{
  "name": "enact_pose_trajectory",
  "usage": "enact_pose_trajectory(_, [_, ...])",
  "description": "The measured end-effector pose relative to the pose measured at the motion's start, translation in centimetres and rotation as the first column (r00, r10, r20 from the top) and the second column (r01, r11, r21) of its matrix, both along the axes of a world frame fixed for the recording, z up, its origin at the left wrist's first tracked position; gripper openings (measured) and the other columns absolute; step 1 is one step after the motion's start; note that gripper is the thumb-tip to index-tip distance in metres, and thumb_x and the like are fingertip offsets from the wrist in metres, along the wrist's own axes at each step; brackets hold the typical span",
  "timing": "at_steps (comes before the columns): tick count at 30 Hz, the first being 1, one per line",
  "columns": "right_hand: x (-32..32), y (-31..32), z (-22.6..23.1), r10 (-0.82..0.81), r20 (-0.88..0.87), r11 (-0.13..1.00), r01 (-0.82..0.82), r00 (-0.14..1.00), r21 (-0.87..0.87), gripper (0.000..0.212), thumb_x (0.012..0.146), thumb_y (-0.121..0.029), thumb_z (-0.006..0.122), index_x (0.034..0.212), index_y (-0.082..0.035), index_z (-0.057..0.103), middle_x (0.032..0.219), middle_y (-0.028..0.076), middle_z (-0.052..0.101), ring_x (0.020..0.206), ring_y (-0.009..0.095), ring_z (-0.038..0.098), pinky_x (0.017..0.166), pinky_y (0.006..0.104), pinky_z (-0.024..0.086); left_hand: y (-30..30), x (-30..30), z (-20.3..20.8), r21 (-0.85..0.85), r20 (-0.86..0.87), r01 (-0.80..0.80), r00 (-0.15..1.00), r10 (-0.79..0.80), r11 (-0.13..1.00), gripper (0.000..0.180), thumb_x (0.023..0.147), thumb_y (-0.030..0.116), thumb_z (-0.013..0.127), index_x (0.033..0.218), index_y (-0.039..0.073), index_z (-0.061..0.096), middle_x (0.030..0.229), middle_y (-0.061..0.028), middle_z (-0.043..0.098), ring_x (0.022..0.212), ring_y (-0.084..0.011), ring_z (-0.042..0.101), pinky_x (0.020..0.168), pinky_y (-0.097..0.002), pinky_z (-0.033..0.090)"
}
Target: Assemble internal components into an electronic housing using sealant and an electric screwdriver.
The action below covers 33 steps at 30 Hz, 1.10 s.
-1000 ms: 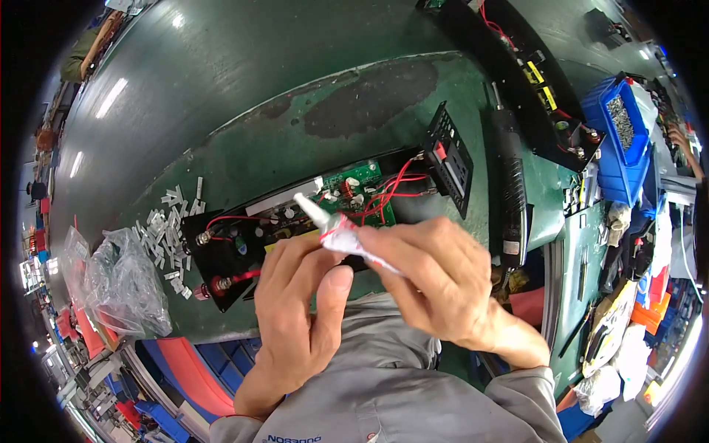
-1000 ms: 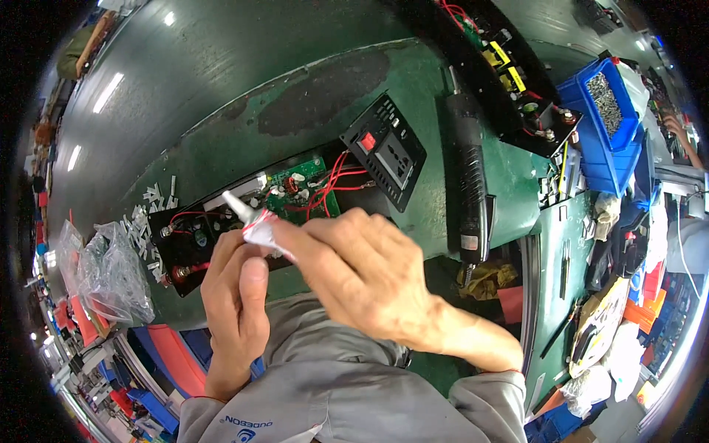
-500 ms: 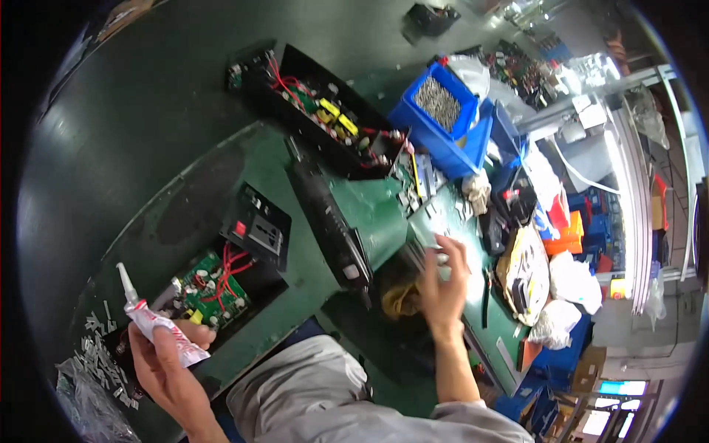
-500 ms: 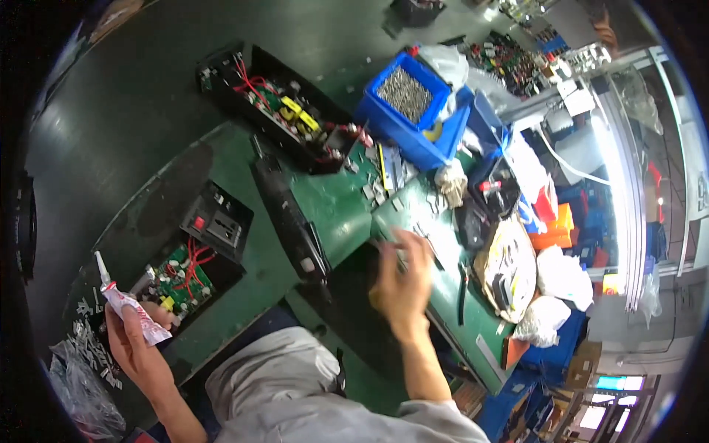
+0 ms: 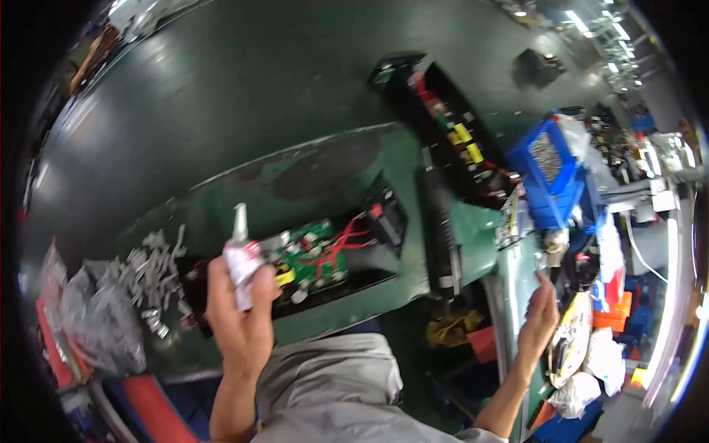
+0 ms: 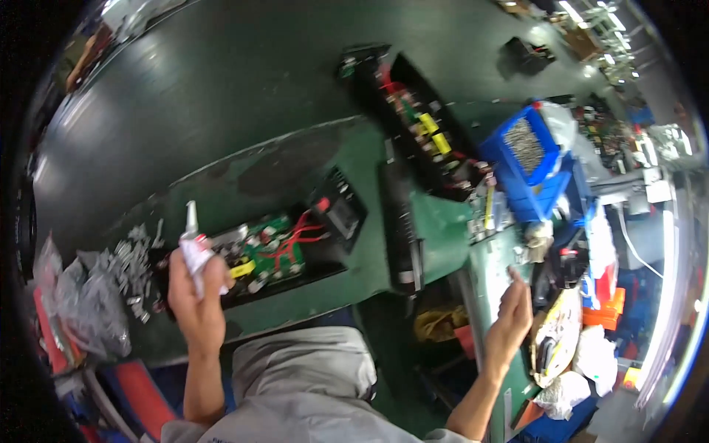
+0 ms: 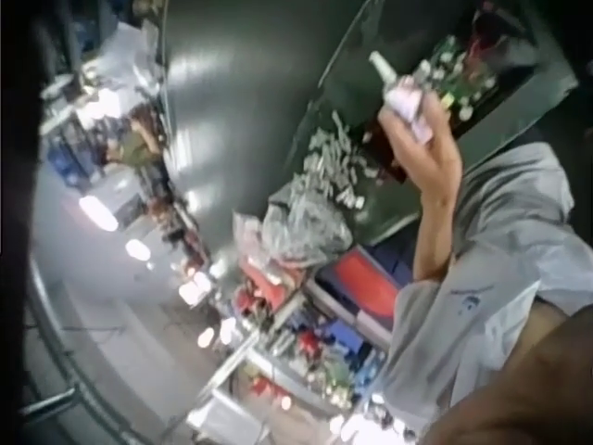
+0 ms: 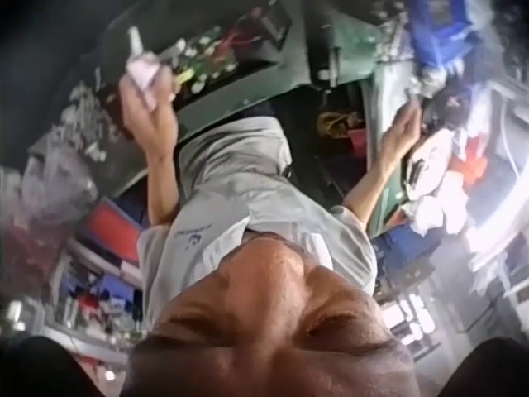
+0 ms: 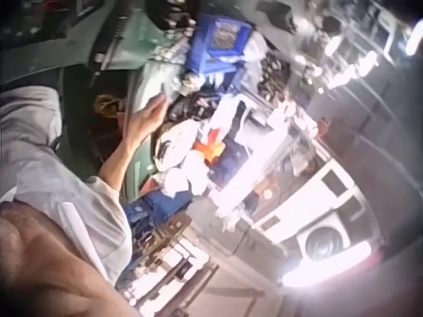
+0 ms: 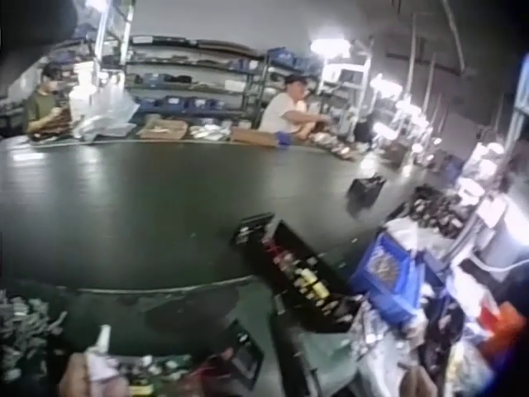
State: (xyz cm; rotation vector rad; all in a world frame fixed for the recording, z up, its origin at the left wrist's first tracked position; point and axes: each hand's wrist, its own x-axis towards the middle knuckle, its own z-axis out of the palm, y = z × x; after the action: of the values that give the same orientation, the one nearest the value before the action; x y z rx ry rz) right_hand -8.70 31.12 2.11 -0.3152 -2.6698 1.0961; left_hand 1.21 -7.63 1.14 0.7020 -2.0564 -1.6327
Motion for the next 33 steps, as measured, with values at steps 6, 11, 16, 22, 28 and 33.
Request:
enact_pose_trajectory(6, [-1.0, -11.1, 4.4, 0.65, -0.01, 0.759, -0.65, 0.759, -0.025, 0.028, 0.095, -0.004, 0.069, 0.122, 0.002, 0.07, 0.089, 0.0, 0.057, 0.071, 0.008, 0.052, 0.063, 0.0217, 0.039, 0.2, -0.5, -0.8, -0.003, -0.099, -0.058, 0.993, 0.058, 0.998, 0.026, 0.101, 0.011, 0.061, 0.124, -0.002, 0.055, 0.084, -0.0029, 0.06, 0.072, -0.0084, 0.055, 0.067, -0.0242, 0.045])
enact_pose_trajectory(11, [-3.0, -19.0, 2.7, 0.892, -0.178, 0.45, -0.855, 0.416, 0.257, 0.037, 0.076, 0.002, 0.081, 0.112, -0.006, 0.075, 0.094, 0.007, 0.064, 0.072, 0.019, 0.062, 0.061, 0.0303, 0.05, -0.6, 0.1, -1.4, -0.019, -0.131, -0.046, 0.99, 0.043, 0.999, 0.027, 0.102, 0.012, 0.06, 0.124, -0.003, 0.055, 0.086, -0.0053, 0.061, 0.073, -0.0097, 0.057, 0.067, -0.0251, 0.047])
enact_pose_trajectory(16, [-4.0, -22.3, 0.7, 0.946, -0.145, 0.322, -0.769, 0.291, 0.553, 0.034, 0.073, -0.001, 0.074, 0.107, -0.005, 0.075, 0.095, 0.004, 0.062, 0.072, 0.018, 0.063, 0.06, 0.0308, 0.049, -0.3, 0.0, -1.5, -0.027, -0.164, -0.046, 0.986, 0.041, 0.999, 0.026, 0.103, 0.013, 0.06, 0.122, -0.003, 0.054, 0.089, -0.0084, 0.061, 0.074, -0.0113, 0.057, 0.066, -0.0265, 0.049])
enact_pose_trajectory(22, [-4.3, -23.8, 0.0, 0.969, -0.095, 0.239, -0.768, 0.228, 0.594, 0.034, 0.072, -0.006, 0.07, 0.106, -0.003, 0.074, 0.095, 0.004, 0.061, 0.07, 0.018, 0.061, 0.059, 0.0305, 0.048, -0.2, 0.1, -1.3, 0.052, -0.189, -0.065, 0.979, 0.074, 0.997, 0.029, 0.099, 0.007, 0.065, 0.122, -0.006, 0.052, 0.089, -0.0079, 0.062, 0.071, -0.0113, 0.059, 0.067, -0.0254, 0.051])
enact_pose_trajectory(28, [-4.6, -24.5, -0.6, 0.97, -0.069, 0.23, -0.775, 0.235, 0.589, 0.031, 0.072, -0.007, 0.069, 0.102, -0.003, 0.074, 0.094, 0.004, 0.06, 0.069, 0.017, 0.062, 0.06, 0.0306, 0.049, -0.1, -0.2, -1.2, 0.067, -0.182, -0.042, 0.982, 0.053, 0.997, 0.031, 0.098, 0.006, 0.065, 0.123, -0.006, 0.051, 0.089, -0.0088, 0.062, 0.071, -0.011, 0.059, 0.067, -0.0255, 0.051])
enact_pose_trajectory(33, [-4.5, -24.9, -1.0, 0.968, -0.099, 0.247, -0.789, 0.232, 0.563, 0.029, 0.071, -0.006, 0.071, 0.1, -0.004, 0.073, 0.092, 0.003, 0.061, 0.067, 0.018, 0.062, 0.058, 0.0309, 0.05, -0.1, -0.1, -1.0, 0.034, -0.17, -0.038, 0.984, 0.043, 0.999, 0.031, 0.098, 0.008, 0.063, 0.124, -0.005, 0.052, 0.087, -0.01, 0.062, 0.072, -0.0121, 0.058, 0.066, -0.0266, 0.05])
